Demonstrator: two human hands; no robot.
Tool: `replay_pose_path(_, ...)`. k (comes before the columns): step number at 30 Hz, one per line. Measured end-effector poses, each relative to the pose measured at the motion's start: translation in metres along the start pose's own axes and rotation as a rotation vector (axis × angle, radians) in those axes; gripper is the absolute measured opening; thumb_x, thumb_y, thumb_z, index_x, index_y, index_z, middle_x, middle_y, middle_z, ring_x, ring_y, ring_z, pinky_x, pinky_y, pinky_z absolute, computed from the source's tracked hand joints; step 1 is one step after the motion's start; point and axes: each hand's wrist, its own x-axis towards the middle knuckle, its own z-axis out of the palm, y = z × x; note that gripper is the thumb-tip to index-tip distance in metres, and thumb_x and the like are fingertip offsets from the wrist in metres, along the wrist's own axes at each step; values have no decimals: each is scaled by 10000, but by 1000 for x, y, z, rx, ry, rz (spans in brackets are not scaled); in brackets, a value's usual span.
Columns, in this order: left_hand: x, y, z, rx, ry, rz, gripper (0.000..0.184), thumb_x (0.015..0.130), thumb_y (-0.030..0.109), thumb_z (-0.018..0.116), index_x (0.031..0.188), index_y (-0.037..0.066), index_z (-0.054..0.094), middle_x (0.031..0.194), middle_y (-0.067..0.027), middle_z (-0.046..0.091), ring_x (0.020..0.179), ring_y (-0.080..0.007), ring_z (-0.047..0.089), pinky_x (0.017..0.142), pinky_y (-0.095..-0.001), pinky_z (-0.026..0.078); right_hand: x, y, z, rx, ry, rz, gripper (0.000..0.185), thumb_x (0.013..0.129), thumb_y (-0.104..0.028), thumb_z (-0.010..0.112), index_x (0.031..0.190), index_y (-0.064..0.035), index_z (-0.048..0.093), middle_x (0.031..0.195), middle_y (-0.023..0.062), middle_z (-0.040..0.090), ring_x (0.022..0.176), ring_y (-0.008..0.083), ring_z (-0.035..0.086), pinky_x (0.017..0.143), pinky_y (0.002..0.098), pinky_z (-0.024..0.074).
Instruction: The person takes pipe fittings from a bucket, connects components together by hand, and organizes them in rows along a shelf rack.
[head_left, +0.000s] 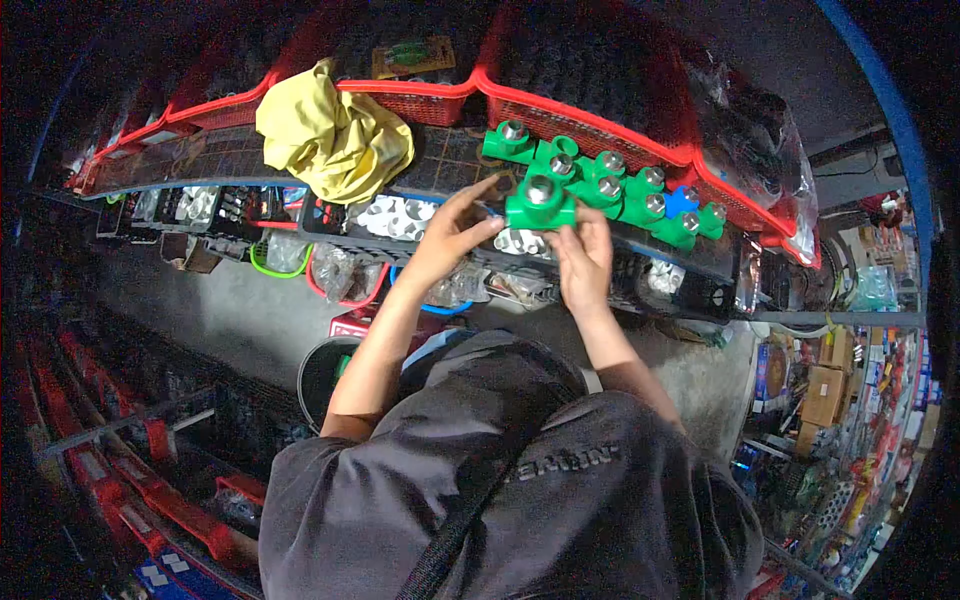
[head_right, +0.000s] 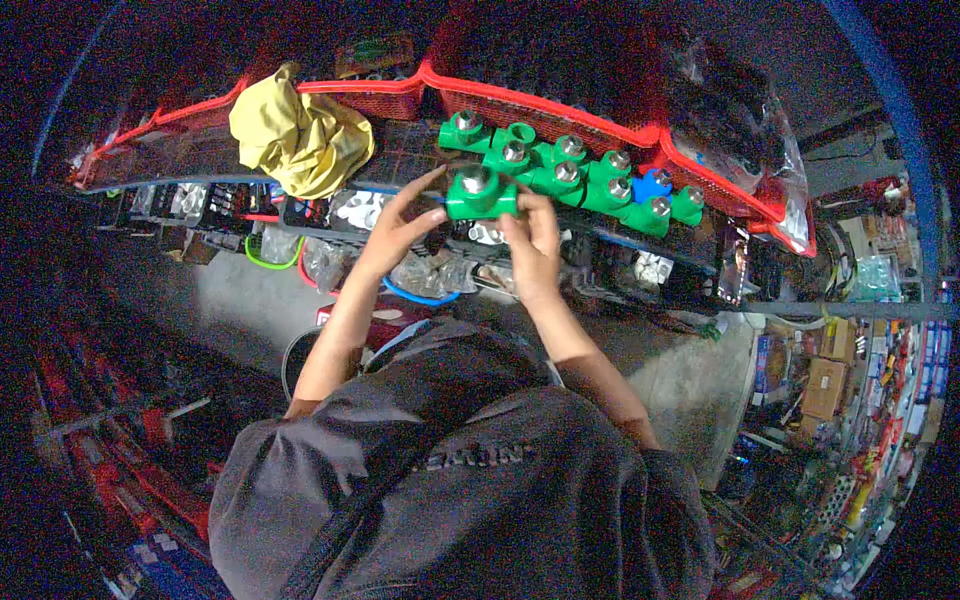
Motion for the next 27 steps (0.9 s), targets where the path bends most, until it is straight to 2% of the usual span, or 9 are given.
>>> replay_pose_path(4,11,4,-22,150,-14,115,411,813,106,619,1199,12,510,1006,-41,572,867,-86,517,763,-229,425,14,40,16,-65,70,-3,193,843,-50,567,991,-36,445,971,49,517,828,124,554,779,274,462)
replay_pose_path(5,10,6,-23,99,8,-4,428,790,107,649,1183,1,516,1012,-59,591,883,-94,533,774,-236,433,16,44,14,-139,60,-6,196,842,-49,572,989,-31,445,977,49,514,822,120,550,762,267,463)
replay_pose_path(7,13,8,-20,267,115,18,473,764,113,680,1187,-8,507,1010,-78,607,898,-100,549,783,-244,444,21,47,25,-96,25,-18,181,837,-55,583,964,-21,460,1024,56,505,771,101,527,684,238,452)
replay_pose_path(9,16,15,-12,226,189,-155,500,740,109,701,1183,-16,507,1002,-92,614,899,-111,561,779,-255,456,23,50,25,-414,-7,-132,164,836,-28,573,945,-25,450,1121,83,446,880,116,516,731,236,437)
replay_pose_path(11,18,0,-9,247,221,153,494,721,93,709,1161,-28,520,1014,-98,619,923,-113,561,801,-263,455,20,56,24,-519,0,-123,173,818,-24,588,942,-25,468,1172,89,400,885,117,510,727,232,436)
replay_pose_path(13,22,-15,-11,341,269,218,454,702,84,716,1108,-35,551,963,-123,630,878,-157,594,771,-282,464,20,59,24,-651,69,-216,184,808,-23,598,953,-22,484,1152,92,401,874,120,510,722,235,441)
replay_pose_path(15,25,-24,-17,583,344,313,424,688,87,717,1073,-19,574,883,-150,622,788,-214,603,704,-302,467,21,62,22,-569,83,-192,192,810,-14,586,977,-6,492,1143,98,401,882,142,530,744,253,452)
replay_pose_path(20,33,-24,-24,580,337,273,396,680,93,711,1049,15,591,851,-155,604,693,-259,561,631,-319,446,19,47,27,-532,-46,-102,271,789,12,568,1050,5,493,1160,116,435,1067,225,505,796,297,479)
replay_pose_path(27,45,-26,-21,717,277,386,378,712,136,684,1061,40,574,978,-156,606,895,-317,581,745,-362,463,14,48,27,-595,-50,-145,315,769,6,576,1077,0,506,1226,138,408,1106,265,471,881,360,459)
